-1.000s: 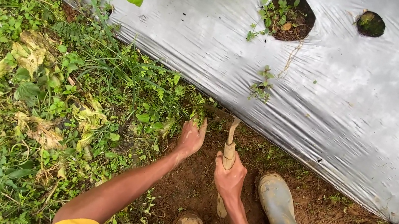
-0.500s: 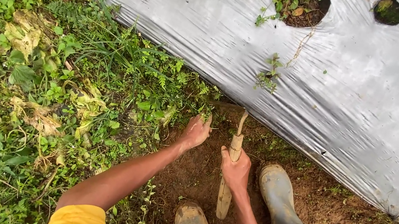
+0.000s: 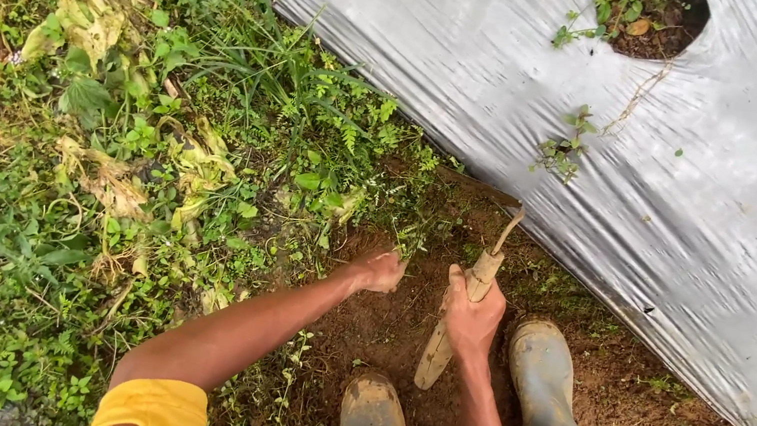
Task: The person uses a hoe to loosen soil and remove weeds from the ground between rows of plants covered with plastic mulch. They pull the uprooted weeds by hand and toss them aside, then continue hoeing along the row.
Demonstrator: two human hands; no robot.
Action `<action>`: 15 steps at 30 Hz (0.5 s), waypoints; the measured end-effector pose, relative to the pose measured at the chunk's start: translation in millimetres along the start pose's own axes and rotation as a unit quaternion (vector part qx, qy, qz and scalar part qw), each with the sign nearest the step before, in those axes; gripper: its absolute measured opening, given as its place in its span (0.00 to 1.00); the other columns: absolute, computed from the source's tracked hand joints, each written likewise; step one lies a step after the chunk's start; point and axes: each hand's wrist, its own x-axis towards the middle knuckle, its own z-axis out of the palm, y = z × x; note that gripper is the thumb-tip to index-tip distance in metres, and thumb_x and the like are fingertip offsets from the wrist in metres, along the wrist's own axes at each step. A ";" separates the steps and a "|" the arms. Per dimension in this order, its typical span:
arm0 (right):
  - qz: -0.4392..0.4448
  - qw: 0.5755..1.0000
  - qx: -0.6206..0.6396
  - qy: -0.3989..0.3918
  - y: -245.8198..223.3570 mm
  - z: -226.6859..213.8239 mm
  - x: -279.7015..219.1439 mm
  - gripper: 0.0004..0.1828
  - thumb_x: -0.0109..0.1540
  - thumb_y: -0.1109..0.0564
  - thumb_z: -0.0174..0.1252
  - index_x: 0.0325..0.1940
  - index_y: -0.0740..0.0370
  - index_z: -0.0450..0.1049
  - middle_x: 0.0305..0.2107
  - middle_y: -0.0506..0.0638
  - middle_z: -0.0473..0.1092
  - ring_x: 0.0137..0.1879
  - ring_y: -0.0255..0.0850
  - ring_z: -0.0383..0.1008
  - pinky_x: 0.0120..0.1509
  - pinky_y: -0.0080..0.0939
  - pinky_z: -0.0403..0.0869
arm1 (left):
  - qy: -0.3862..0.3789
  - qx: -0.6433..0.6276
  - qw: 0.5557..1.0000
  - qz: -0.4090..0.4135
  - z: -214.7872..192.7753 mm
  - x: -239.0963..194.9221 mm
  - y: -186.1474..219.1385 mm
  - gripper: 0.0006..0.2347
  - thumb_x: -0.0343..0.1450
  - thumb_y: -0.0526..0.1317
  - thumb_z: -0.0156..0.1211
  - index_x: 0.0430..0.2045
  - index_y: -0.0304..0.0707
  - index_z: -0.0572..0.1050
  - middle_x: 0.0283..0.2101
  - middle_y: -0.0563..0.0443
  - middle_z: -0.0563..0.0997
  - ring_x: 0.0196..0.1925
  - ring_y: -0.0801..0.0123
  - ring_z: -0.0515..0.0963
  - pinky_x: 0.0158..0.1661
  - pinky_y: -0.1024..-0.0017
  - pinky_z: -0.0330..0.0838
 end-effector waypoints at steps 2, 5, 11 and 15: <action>-0.002 1.000 -0.005 -0.005 5.4 1.4 2.3 0.15 0.63 0.59 0.60 0.23 0.56 0.66 0.11 0.48 0.64 0.17 0.35 0.61 0.25 0.35 0.60 | 0.008 -0.002 1.000 0.004 1.3 4.3 -19.9 0.24 0.80 0.47 0.36 0.64 0.20 0.61 0.43 0.36 0.82 0.47 0.55 0.83 0.65 0.44 0.61; -0.004 1.000 -0.013 -0.023 9.6 3.8 4.1 0.13 0.64 0.59 0.60 0.25 0.56 0.67 0.12 0.47 0.65 0.18 0.35 0.62 0.25 0.35 0.62 | 0.068 -0.037 0.997 0.018 -15.7 -24.6 -0.1 0.23 0.78 0.41 0.40 0.66 0.21 0.57 0.54 0.29 0.73 0.44 0.59 0.83 0.62 0.47 0.66; -0.009 0.998 -0.019 -0.061 13.7 13.7 -0.6 0.12 0.65 0.58 0.59 0.27 0.58 0.68 0.13 0.48 0.66 0.18 0.36 0.65 0.26 0.35 0.65 | 0.213 -0.188 0.956 0.077 -57.4 -68.7 38.6 0.27 0.71 0.41 0.61 0.64 0.33 0.61 0.55 0.26 0.74 0.55 0.43 0.78 0.62 0.45 0.64; -0.030 0.994 -0.031 -0.101 13.2 25.0 -3.8 0.11 0.67 0.58 0.57 0.31 0.60 0.68 0.15 0.50 0.66 0.20 0.37 0.66 0.26 0.34 0.68 | 0.301 -0.248 0.920 0.037 -72.1 -72.2 51.3 0.36 0.70 0.48 0.59 0.68 0.23 0.52 0.64 0.18 0.65 0.65 0.40 0.72 0.66 0.43 0.57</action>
